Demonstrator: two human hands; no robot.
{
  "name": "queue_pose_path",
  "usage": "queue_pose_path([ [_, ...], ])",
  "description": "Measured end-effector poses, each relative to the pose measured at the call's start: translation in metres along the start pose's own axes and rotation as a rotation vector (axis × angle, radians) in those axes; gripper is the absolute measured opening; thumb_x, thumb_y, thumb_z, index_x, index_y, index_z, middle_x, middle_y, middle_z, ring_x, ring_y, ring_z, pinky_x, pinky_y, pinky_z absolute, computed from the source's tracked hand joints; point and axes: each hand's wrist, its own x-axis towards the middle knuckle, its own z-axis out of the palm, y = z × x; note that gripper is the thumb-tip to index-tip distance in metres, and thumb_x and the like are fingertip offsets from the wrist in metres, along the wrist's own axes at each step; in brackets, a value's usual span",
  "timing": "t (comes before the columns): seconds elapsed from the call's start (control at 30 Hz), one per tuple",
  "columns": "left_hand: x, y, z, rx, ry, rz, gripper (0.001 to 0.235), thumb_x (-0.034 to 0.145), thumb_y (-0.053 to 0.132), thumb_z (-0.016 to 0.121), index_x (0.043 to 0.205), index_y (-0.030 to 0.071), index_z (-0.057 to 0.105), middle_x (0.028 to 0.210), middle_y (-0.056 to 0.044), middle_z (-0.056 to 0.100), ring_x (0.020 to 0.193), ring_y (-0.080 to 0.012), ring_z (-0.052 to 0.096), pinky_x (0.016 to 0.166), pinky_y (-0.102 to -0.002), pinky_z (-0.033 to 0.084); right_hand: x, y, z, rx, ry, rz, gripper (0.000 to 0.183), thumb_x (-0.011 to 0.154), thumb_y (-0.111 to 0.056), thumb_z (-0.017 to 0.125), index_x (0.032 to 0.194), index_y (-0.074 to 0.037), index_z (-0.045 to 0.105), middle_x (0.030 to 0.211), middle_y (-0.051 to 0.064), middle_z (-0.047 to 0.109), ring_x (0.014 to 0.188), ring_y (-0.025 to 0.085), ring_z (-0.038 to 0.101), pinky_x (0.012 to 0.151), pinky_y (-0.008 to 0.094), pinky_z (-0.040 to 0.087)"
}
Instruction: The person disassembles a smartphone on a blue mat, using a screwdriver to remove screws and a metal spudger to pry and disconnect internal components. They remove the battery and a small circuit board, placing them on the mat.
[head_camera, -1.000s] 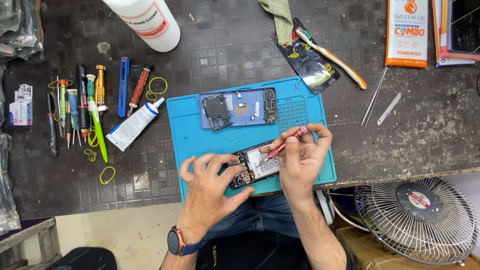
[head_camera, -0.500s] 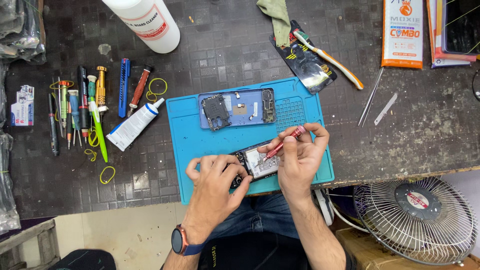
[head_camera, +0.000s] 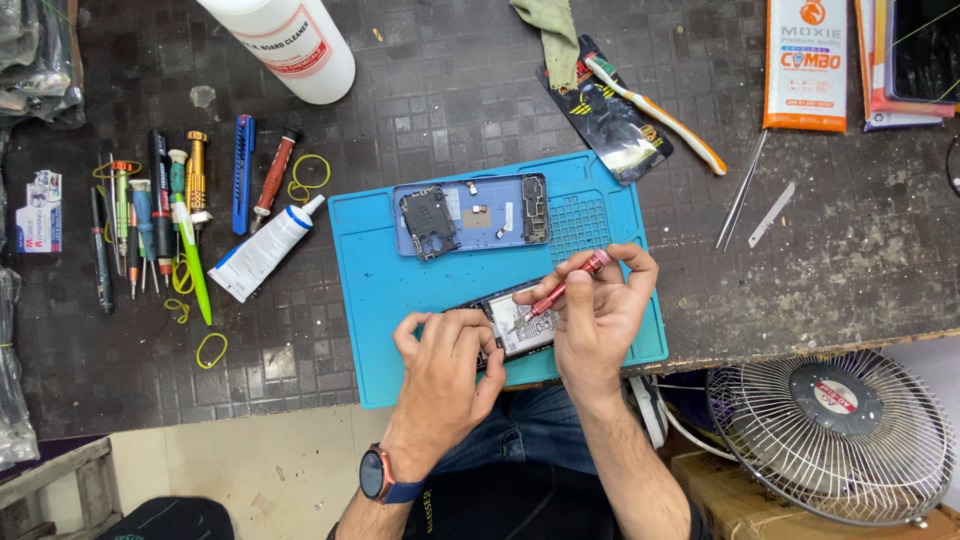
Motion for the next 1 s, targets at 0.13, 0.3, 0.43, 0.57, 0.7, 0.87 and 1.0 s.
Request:
queue_pose_path([
  [0.13,-0.001,-0.001,0.001,-0.005,0.017,0.006,0.020,0.083,0.012,0.074,0.098,0.009,0.060,0.110,-0.003,0.060,0.105,-0.0218,0.058,0.103,-0.050,0.028,-0.004,0.001,-0.001,-0.018,-0.005,-0.062,0.032,0.112,-0.005,0.050,0.136,-0.009,0.028,0.108,0.012,0.056,0.086,0.017,0.067,0.083,0.048,0.068],
  [0.3,-0.003,0.000,0.003,-0.032,0.056,0.013,0.021,0.082,0.011,0.074,0.098,0.010,0.060,0.110,-0.003,0.061,0.105,-0.0212,0.059,0.102,-0.050,0.029,-0.009,0.001,0.001,-0.001,0.063,-0.228,0.031,0.113,-0.005,0.049,0.136,-0.011,0.029,0.112,0.011,0.055,0.086,0.018,0.066,0.080,0.049,0.068],
  [0.43,-0.004,-0.002,0.004,-0.064,0.088,0.008,0.021,0.083,0.011,0.074,0.096,0.009,0.058,0.111,-0.004,0.061,0.107,-0.0226,0.059,0.104,-0.050,0.031,-0.015,-0.008,0.000,0.103,0.199,-0.290,0.029,0.114,-0.006,0.042,0.139,-0.013,0.030,0.105,0.012,0.056,0.075,0.018,0.065,0.065,0.043,0.066],
  [0.57,-0.004,-0.006,0.007,-0.072,0.109,0.030,0.019,0.087,0.011,0.073,0.098,0.008,0.057,0.114,-0.006,0.061,0.113,-0.0243,0.060,0.108,-0.050,0.035,-0.020,-0.026,-0.012,0.087,0.207,-0.132,0.032,0.110,-0.002,0.039,0.140,-0.012,0.029,0.105,0.010,0.053,0.075,0.017,0.059,0.058,0.034,0.056],
  [0.7,-0.003,-0.007,0.007,-0.168,0.159,0.025,0.017,0.089,0.012,0.071,0.096,0.006,0.057,0.115,-0.011,0.060,0.115,-0.0320,0.057,0.105,-0.047,0.041,-0.014,-0.039,-0.021,-0.229,0.075,-0.025,0.036,0.107,0.000,0.046,0.141,-0.009,0.036,0.098,0.009,0.053,0.065,0.007,0.042,0.051,0.021,0.036],
  [0.87,-0.004,-0.008,0.008,-0.219,0.160,0.039,0.017,0.090,0.013,0.072,0.093,0.006,0.057,0.115,-0.010,0.060,0.115,-0.0317,0.060,0.105,-0.046,0.045,-0.018,-0.062,-0.011,-0.856,-0.206,0.049,0.071,0.081,-0.012,0.077,0.143,-0.006,0.041,0.096,0.007,0.053,0.076,0.013,0.055,0.061,0.026,0.050],
  [1.0,-0.003,-0.004,0.008,-0.314,0.149,0.056,0.016,0.091,0.009,0.071,0.096,0.005,0.056,0.116,-0.011,0.058,0.120,-0.0324,0.062,0.104,-0.043,0.052,-0.009,-0.071,0.004,-1.203,-0.515,0.086,0.089,0.066,-0.021,0.087,0.143,-0.008,0.045,0.095,0.008,0.061,0.076,0.018,0.064,0.063,0.032,0.057],
])
